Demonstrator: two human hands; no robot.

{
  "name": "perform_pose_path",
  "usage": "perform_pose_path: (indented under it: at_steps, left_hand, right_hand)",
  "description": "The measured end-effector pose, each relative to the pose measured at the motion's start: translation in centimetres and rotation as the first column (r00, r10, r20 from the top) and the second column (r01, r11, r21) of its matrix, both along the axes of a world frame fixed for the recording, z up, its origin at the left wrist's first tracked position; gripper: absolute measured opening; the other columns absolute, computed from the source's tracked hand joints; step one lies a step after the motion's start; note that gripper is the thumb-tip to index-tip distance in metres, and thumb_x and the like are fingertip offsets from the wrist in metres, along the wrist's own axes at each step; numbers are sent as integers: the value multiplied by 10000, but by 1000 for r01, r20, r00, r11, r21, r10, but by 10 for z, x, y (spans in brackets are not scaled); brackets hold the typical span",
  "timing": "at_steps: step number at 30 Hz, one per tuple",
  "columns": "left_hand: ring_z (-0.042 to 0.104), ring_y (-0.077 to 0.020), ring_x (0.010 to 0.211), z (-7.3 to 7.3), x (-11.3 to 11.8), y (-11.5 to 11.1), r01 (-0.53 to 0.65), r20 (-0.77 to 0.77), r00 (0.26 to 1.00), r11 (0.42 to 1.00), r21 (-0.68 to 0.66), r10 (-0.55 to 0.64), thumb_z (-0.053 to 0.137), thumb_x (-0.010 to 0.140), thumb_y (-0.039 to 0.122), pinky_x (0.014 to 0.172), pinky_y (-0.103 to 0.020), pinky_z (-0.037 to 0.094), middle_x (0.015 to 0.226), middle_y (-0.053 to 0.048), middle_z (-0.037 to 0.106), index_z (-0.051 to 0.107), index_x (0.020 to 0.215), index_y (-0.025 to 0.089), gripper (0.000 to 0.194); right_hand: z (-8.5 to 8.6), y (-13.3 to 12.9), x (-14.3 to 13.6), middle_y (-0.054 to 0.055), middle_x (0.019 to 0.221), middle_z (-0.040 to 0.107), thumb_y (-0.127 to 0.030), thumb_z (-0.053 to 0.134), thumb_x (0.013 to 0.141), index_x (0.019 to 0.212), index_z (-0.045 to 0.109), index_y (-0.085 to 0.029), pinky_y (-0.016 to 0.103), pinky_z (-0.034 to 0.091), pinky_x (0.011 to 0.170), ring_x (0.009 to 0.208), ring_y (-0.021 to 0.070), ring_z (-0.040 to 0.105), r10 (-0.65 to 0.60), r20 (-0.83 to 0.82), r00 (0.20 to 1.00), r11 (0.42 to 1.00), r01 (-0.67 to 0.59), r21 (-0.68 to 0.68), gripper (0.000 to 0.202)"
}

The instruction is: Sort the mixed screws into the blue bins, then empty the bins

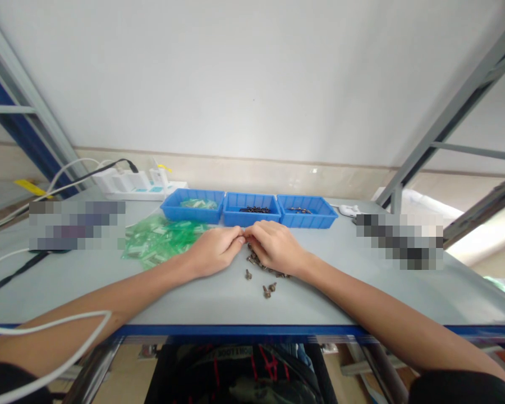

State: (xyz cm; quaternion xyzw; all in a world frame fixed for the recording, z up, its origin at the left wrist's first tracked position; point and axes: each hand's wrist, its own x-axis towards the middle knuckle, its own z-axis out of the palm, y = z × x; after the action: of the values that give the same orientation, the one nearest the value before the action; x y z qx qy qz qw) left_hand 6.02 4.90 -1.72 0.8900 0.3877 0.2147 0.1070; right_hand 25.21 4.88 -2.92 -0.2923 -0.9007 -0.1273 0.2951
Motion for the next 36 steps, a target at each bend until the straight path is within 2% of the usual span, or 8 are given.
perform_pose_path:
  at_steps: [7, 12, 19, 23, 29, 36]
  left_hand:
    - [576, -164, 669, -1, 0, 0, -3, -19, 1000, 1000, 10, 3, 343, 936, 309, 605, -263, 359, 731, -16, 612, 505, 800, 190, 243]
    - [570, -159, 629, -4, 0, 1, -36, -17, 999, 999, 13, 37, 410, 911, 328, 570, -254, 344, 672, 8, 594, 490, 817, 194, 182]
    - [585, -161, 650, -4, 1, 1, -27, -9, 1000, 1000, -11, 27, 417, 905, 312, 584, -250, 364, 689, 11, 608, 518, 940, 192, 161]
    - [581, -164, 655, -4, 0, 1, -18, -47, 999, 1000, 16, 19, 372, 929, 321, 587, -259, 354, 714, -6, 611, 514, 856, 193, 206]
    - [599, -184, 709, -2, 0, 1, -36, -68, 997, 999, 37, 39, 329, 945, 311, 617, -276, 360, 766, -31, 631, 502, 817, 192, 246]
    - [576, -168, 661, -1, 1, 0, -6, -43, 999, 1000, 1, 6, 329, 945, 298, 610, -269, 363, 719, -22, 615, 504, 781, 186, 264]
  right_hand:
    - [0, 0, -1, 52, 781, 594, -152, 394, 897, 926, 543, -151, 284, 341, 636, 694, 170, 503, -39, 28, 999, 999, 40, -9, 152]
    - [1, -1, -3, 58, 774, 604, -199, 383, 925, 890, 554, -144, 288, 331, 635, 690, 170, 503, -91, 26, 996, 996, 91, -13, 184]
    - [3, -1, -3, 71, 718, 595, -223, 358, 944, 811, 576, -137, 290, 315, 624, 657, 167, 480, -110, 88, 990, 993, 113, -24, 269]
    - [3, -2, -3, 73, 715, 593, -233, 349, 946, 796, 571, -146, 296, 327, 632, 666, 177, 489, -119, 80, 990, 991, 123, -55, 282]
    - [3, -3, -2, 54, 789, 615, -206, 424, 903, 970, 545, -144, 285, 353, 649, 712, 173, 528, -83, 1, 997, 995, 83, -62, 151]
    - [0, 0, -1, 57, 787, 603, -178, 385, 917, 922, 548, -157, 285, 345, 637, 699, 170, 513, -68, 33, 997, 997, 69, -24, 165]
